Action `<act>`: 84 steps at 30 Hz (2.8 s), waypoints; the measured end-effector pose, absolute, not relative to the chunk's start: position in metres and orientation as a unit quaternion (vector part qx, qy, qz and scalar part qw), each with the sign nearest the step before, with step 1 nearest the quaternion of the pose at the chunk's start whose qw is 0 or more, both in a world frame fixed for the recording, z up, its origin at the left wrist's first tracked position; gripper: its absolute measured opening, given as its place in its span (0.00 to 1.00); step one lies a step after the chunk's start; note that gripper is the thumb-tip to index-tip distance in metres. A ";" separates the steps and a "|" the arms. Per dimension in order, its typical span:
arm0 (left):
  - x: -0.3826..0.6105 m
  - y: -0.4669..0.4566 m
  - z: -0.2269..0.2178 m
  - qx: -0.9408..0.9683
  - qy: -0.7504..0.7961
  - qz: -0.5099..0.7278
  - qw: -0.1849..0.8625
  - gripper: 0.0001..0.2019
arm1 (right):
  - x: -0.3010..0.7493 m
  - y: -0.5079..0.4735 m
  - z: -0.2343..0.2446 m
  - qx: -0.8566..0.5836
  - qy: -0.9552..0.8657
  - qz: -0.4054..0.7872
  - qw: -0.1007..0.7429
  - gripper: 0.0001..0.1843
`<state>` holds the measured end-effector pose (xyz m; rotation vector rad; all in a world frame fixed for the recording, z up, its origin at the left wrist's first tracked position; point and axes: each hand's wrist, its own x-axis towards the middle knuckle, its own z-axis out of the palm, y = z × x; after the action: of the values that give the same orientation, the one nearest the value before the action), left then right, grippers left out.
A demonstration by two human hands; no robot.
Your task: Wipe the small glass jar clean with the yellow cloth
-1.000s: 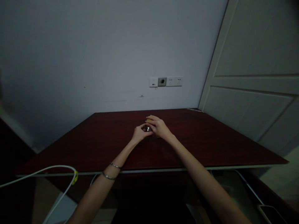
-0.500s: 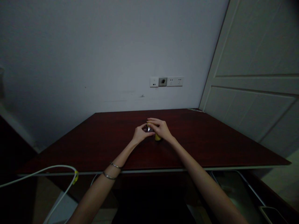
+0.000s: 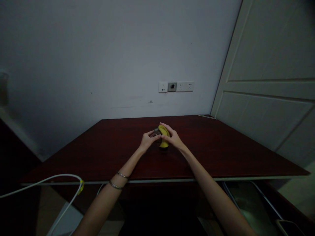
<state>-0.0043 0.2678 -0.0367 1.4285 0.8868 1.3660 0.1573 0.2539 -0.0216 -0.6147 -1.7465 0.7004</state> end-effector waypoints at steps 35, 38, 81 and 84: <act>-0.020 0.271 -0.044 0.812 0.310 0.422 0.258 0.54 | 0.150 0.262 -0.025 -0.385 -0.613 0.440 0.532 0.49; -0.020 0.269 -0.043 0.810 0.324 0.423 0.247 0.50 | 0.149 0.262 -0.024 -0.392 -0.614 0.439 0.527 0.49; -0.011 0.257 -0.039 0.801 0.364 0.439 0.183 0.41 | 0.147 0.267 -0.018 -0.349 -0.736 0.191 0.548 0.15; -0.011 0.257 -0.037 0.800 0.369 0.438 0.175 0.42 | 0.148 0.268 -0.014 -0.338 -0.753 0.190 0.532 0.14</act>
<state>-0.0105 0.2572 -0.0374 2.2676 1.0469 1.2422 0.1479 0.2679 -0.0142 -0.8059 -1.7970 0.4528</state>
